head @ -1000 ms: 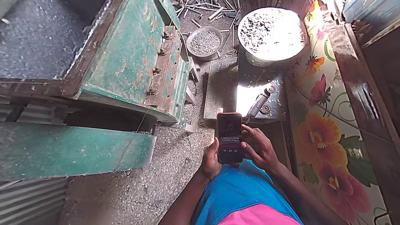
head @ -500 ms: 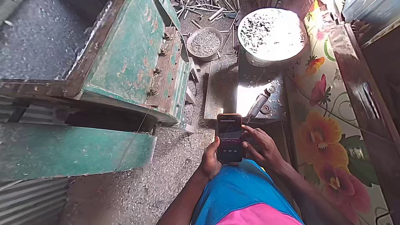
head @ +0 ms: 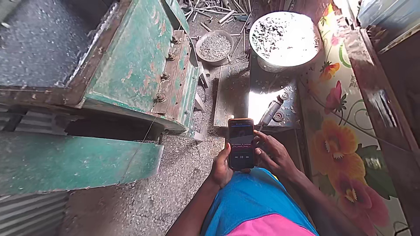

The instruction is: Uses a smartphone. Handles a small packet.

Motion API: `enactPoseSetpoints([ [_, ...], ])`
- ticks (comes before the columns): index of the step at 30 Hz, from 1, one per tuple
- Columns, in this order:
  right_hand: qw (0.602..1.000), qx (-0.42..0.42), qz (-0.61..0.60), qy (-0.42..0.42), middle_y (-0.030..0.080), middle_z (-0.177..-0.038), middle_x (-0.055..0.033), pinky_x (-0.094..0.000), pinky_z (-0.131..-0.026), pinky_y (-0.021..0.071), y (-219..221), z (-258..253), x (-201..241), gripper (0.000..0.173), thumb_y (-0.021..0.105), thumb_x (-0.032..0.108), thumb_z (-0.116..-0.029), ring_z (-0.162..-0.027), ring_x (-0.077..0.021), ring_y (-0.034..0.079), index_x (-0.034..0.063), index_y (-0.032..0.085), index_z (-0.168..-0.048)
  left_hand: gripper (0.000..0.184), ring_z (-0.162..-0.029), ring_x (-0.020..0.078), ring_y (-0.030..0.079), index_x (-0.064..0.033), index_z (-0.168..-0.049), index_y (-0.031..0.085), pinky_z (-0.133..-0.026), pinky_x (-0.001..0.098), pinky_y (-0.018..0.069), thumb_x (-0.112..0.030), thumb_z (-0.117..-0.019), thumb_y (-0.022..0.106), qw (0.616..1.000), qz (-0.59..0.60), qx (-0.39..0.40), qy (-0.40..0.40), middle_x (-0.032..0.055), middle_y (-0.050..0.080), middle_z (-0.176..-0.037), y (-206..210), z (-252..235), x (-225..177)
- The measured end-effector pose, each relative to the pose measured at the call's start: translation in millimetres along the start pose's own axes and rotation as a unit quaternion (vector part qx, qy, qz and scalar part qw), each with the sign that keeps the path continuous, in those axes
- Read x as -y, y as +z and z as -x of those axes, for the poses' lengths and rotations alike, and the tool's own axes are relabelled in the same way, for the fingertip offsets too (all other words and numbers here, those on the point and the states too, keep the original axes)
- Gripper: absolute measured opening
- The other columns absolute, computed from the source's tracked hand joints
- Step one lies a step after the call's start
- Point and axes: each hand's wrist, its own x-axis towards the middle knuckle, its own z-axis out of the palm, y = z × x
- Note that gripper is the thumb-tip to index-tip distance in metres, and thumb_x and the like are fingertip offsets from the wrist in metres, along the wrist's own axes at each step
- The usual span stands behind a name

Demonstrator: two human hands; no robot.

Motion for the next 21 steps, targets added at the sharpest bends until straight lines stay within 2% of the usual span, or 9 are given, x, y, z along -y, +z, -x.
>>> enactPoseSetpoints([
  [3,1.0,0.0,-0.029,0.004,0.069,-0.126,-0.0087,-0.037,-0.101,0.0531,4,-1,-3,0.06,0.044,0.045,-0.1077,-0.113,-0.0151,0.065,0.0023,0.049,-0.15,0.055,-0.11,0.0381,0.07,-0.0072,-0.14,0.052,-0.08,0.0546,0.0621,-0.046,-0.1098,0.026,1.0,0.001,0.014,0.001,0.0224,0.067,-0.127,-1,-6,-3],
  [6,0.999,-0.002,-0.036,0.009,0.07,-0.124,-0.0084,-0.036,-0.1,0.0536,5,-2,-6,0.06,0.045,0.045,-0.1074,-0.111,-0.0146,0.065,0.0031,0.05,-0.15,0.056,-0.111,0.0391,0.069,-0.0085,-0.141,0.051,-0.081,0.0553,0.0618,-0.048,-0.1087,0.029,1.0,0.001,0.023,-0.004,0.0221,0.066,-0.129,0,-12,-7],
  [16,0.999,-0.01,-0.039,0.01,0.069,-0.123,-0.0101,-0.0337,-0.098,0.0546,3,-7,-14,0.061,0.048,0.043,-0.1068,-0.11,-0.0141,0.065,0.0001,0.047,-0.151,0.056,-0.113,0.0387,0.069,-0.0097,-0.141,0.051,-0.081,0.0559,0.0616,-0.048,-0.1089,0.028,0.999,0.006,0.031,-0.015,0.0212,0.066,-0.13,4,-28,-12],
  [21,0.999,-0.018,-0.028,-0.002,0.069,-0.122,-0.0103,-0.034,-0.098,0.0547,2,-8,-14,0.06,0.048,0.043,-0.107,-0.11,-0.0144,0.066,-0.0004,0.049,-0.149,0.056,-0.111,0.039,0.069,-0.0076,-0.14,0.053,-0.081,0.0557,0.0619,-0.047,-0.1093,0.028,0.999,-0.001,0.036,-0.012,0.0223,0.066,-0.129,4,-29,-14],
])
